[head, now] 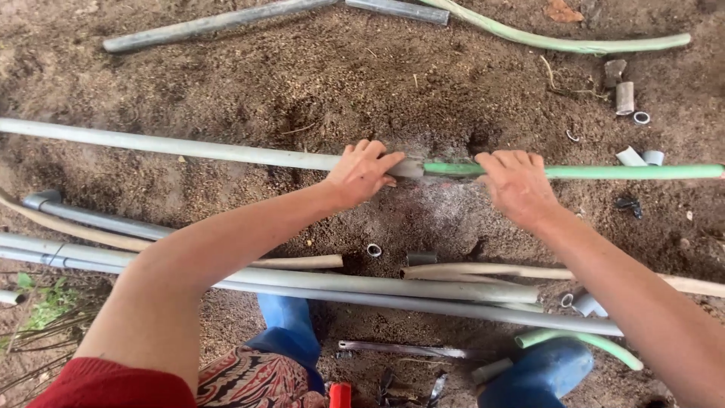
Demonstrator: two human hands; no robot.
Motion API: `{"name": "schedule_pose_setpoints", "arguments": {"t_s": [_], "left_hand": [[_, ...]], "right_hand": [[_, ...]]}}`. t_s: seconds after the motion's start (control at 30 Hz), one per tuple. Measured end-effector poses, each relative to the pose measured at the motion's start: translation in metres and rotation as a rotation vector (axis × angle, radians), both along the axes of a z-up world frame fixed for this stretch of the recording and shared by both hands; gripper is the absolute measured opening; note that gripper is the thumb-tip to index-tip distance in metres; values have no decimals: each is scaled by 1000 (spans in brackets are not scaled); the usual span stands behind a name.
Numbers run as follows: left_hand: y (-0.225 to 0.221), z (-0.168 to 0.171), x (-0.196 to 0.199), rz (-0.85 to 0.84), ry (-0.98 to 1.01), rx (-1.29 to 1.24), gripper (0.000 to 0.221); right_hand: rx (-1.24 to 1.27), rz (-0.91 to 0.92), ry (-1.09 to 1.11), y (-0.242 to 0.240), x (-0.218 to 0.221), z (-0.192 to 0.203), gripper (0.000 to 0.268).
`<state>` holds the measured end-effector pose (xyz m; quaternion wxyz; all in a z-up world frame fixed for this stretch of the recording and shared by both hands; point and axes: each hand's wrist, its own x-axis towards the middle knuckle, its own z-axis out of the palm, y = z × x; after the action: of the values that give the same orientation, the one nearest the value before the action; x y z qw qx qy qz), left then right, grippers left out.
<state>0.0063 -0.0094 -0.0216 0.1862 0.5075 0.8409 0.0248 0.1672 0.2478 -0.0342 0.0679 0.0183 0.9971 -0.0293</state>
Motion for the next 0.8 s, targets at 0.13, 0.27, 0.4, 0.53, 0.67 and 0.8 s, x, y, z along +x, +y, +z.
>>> {"name": "schedule_pose_setpoints", "arguments": {"t_s": [0.13,0.27,0.4,0.53,0.67,0.8], "left_hand": [[-14,28,-5,-40,-33,-15,45],[-36,28,-19,75,-59,51,57],[-61,16,-36,82,71,1,57],[-75,8,-37,61,84,15,50],[-91,-14,-42,70,140,87,50],[-96,-28,-46,13,269,216,51]], "right_hand": [[230,-60,16,33,8,37,19],[-70,-616,24,83,28,48,9],[-394,-1147,426,137,60,-3,26],[-702,-1534,260,109,40,32,30],[-812,-1784,544,121,38,22,39],[-1017,-1878,356,101,47,86,59]]}}
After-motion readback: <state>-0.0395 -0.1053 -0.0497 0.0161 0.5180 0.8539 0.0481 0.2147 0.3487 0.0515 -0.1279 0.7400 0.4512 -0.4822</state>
